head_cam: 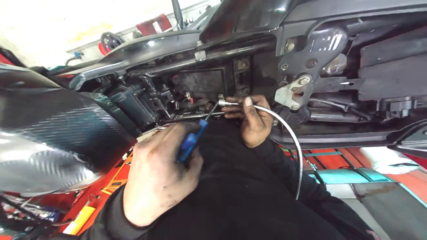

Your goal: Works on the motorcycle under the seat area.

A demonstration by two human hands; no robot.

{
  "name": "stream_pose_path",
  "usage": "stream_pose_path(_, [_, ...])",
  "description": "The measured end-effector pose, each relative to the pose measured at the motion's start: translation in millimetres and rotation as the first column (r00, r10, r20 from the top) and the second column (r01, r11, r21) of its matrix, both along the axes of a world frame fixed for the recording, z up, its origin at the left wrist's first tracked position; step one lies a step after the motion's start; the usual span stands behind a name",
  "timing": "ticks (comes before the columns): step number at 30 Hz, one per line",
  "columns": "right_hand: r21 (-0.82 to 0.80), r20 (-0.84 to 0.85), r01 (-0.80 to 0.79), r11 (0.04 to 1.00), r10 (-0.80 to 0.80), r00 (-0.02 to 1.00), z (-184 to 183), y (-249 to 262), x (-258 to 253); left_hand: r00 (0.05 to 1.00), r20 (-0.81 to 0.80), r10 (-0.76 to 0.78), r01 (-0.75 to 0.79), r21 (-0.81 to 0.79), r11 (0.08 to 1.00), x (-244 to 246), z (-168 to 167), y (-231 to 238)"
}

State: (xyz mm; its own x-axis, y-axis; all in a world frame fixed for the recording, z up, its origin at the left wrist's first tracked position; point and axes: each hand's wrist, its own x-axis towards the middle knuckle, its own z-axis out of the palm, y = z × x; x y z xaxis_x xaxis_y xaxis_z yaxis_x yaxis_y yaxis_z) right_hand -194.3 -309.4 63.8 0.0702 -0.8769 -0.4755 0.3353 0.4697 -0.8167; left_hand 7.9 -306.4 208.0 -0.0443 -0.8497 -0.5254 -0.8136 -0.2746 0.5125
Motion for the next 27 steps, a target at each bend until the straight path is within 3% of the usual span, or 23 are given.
stream_pose_path(7, [-0.037,0.007,0.026,0.999,-0.026,1.0,-1.0,2.4,2.8,0.926,-0.248,0.285,-0.331,-0.168,0.929,-1.6,-18.5,29.1])
stream_pose_path(14, [-0.118,0.041,0.058,0.991,-0.054,0.998,0.0,6.1,3.8,0.731,-0.662,0.166,-0.411,-0.233,0.881,-9.9,-59.1,40.6])
stream_pose_path(19, [-0.364,-0.162,0.055,0.93,-0.122,0.979,10.6,-2.8,-8.2,0.741,-0.65,0.17,-0.465,-0.314,0.828,-6.9,-74.0,40.1])
stream_pose_path(25, [-0.331,-0.25,-0.002,0.944,-0.085,0.965,8.9,1.3,-6.2,0.757,-0.653,0.029,-0.368,-0.39,0.844,-6.5,-110.7,31.0])
stream_pose_path(27, [-0.328,-0.249,-0.003,0.945,-0.084,0.965,8.2,1.7,-6.3,0.799,-0.597,0.073,-0.363,-0.381,0.851,-13.0,-115.6,30.0])
